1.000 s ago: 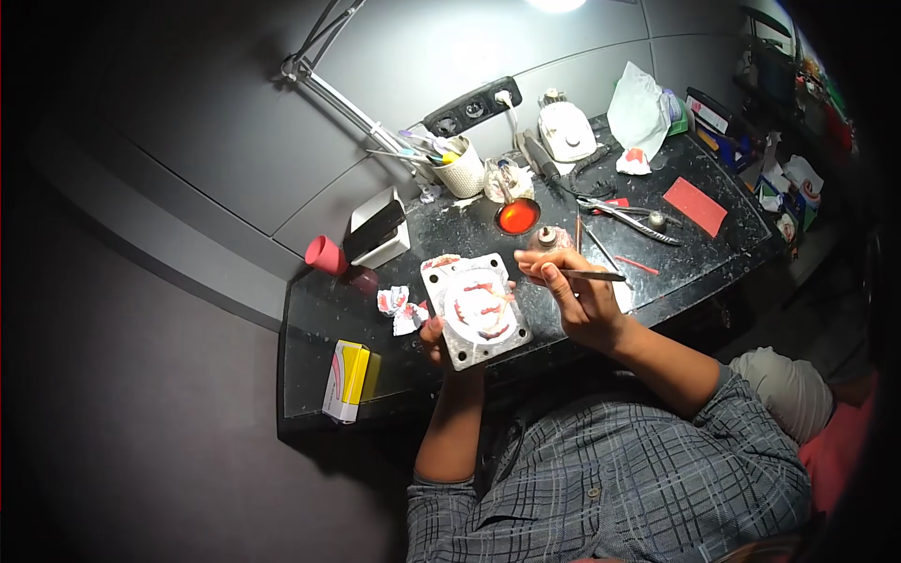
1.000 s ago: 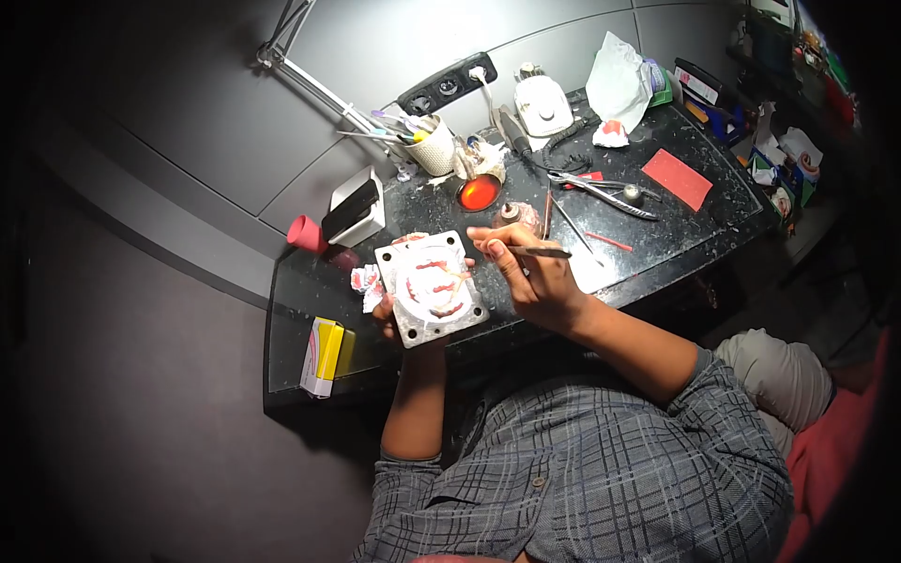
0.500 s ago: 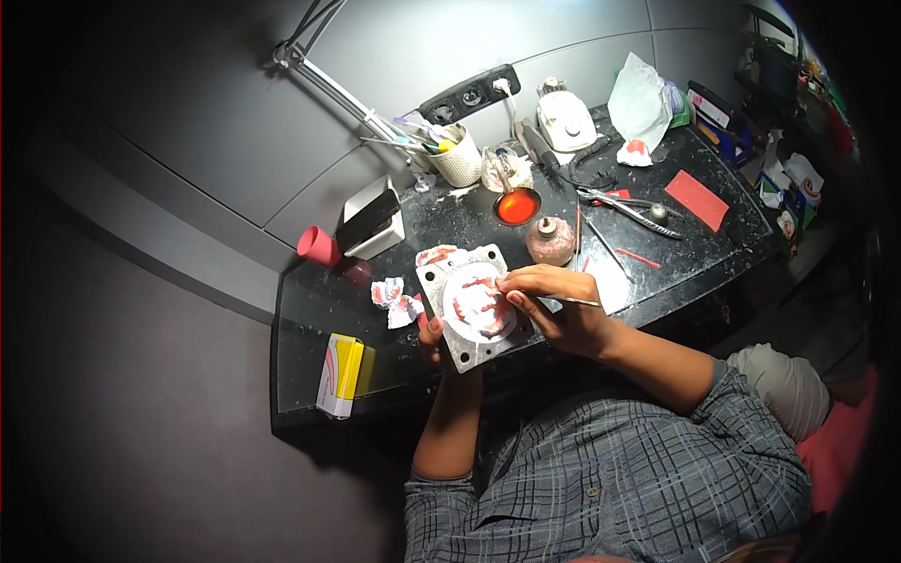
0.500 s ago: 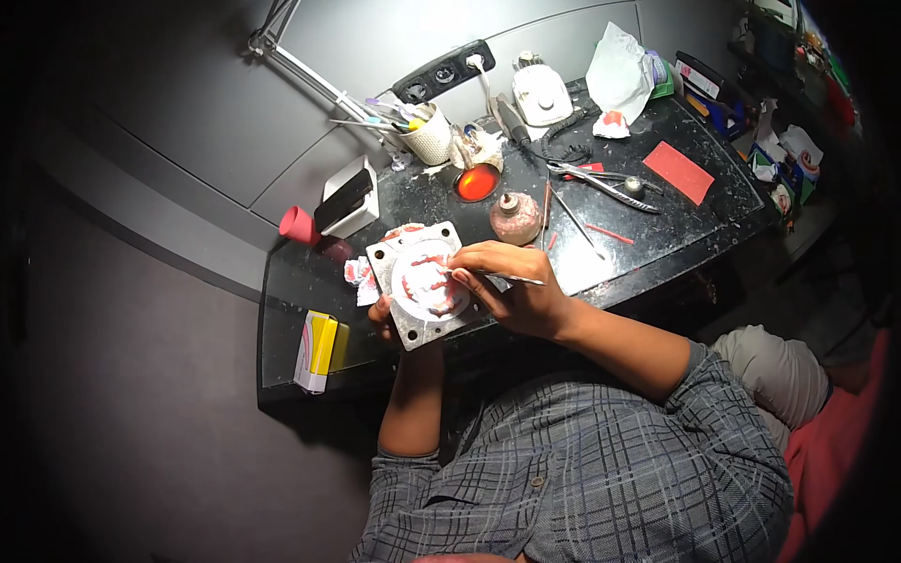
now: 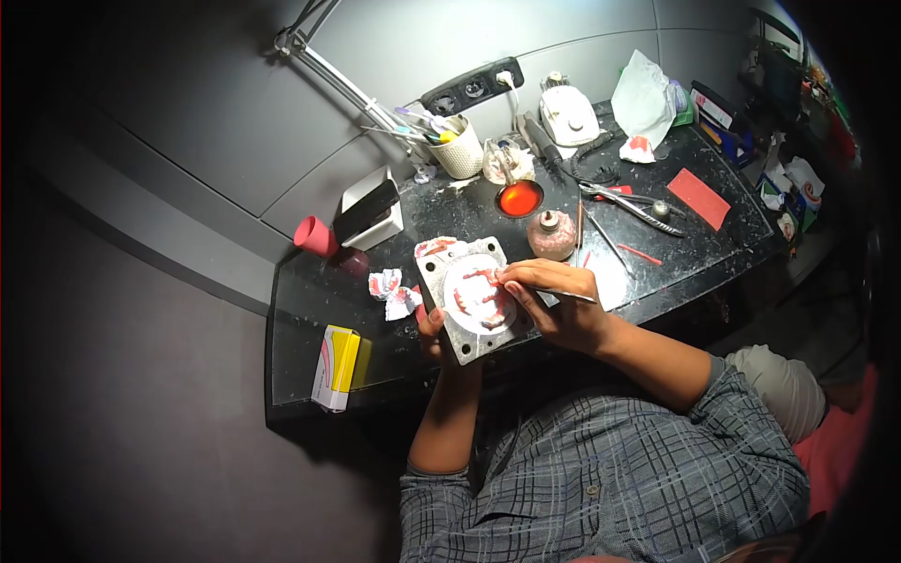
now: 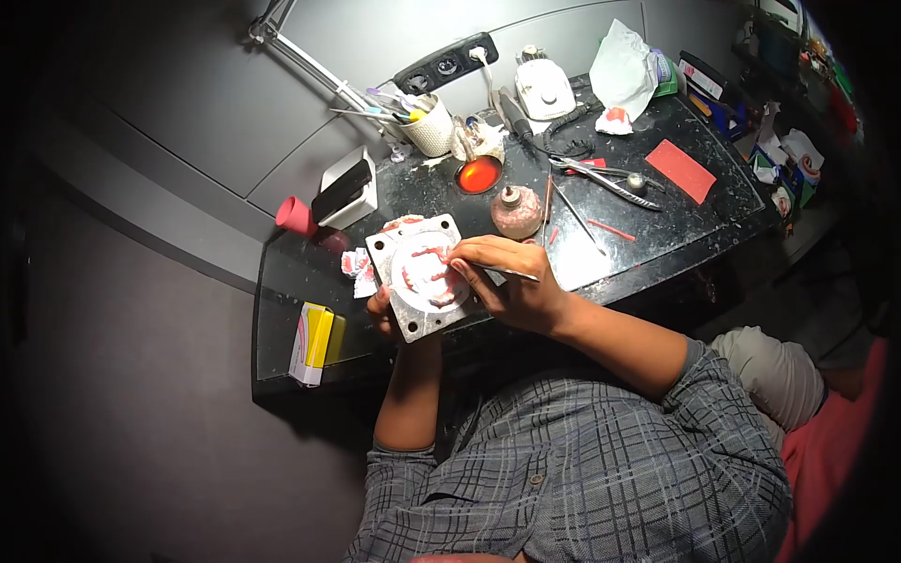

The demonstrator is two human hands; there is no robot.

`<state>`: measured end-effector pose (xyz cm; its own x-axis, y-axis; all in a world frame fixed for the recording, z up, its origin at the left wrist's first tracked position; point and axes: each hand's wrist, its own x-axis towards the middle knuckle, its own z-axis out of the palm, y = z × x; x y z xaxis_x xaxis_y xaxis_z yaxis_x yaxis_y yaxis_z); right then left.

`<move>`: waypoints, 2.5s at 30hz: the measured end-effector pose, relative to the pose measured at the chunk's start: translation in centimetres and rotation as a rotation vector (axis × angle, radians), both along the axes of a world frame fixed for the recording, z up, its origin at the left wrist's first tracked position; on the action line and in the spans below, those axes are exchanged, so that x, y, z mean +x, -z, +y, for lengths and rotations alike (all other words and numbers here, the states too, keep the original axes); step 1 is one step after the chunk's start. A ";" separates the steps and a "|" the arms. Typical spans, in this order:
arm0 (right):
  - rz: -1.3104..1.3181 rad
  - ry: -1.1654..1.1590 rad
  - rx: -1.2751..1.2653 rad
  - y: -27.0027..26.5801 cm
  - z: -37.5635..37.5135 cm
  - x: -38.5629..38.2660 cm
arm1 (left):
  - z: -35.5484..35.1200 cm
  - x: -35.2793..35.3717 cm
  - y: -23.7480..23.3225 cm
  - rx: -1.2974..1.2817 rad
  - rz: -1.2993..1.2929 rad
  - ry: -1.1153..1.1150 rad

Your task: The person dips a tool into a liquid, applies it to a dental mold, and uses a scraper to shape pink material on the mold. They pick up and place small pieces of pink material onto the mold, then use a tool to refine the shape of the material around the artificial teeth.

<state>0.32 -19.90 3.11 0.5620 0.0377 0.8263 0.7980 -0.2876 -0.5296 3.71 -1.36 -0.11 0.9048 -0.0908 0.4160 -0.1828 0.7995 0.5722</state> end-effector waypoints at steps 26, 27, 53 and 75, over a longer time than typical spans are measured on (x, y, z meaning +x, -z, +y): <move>-0.131 0.008 -0.002 0.7 0.2 0.4 | -0.5 -0.8 -2.1 0.082 0.073 0.119; -0.094 0.000 0.034 0.7 0.3 0.4 | -0.6 -0.8 -2.2 0.084 0.073 0.114; 0.499 -0.242 0.412 2.5 0.0 1.2 | -0.1 0.0 -0.5 0.060 0.060 0.113; 0.139 -0.109 0.032 -0.3 -1.0 -1.1 | 2.1 3.4 1.4 -0.120 -0.047 0.243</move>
<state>-0.80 -20.95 3.38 0.6648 0.0798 0.7428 0.7421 -0.1845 -0.6444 7.11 0.69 -1.50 0.8419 -0.2501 0.4782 -0.0019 0.8847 0.4661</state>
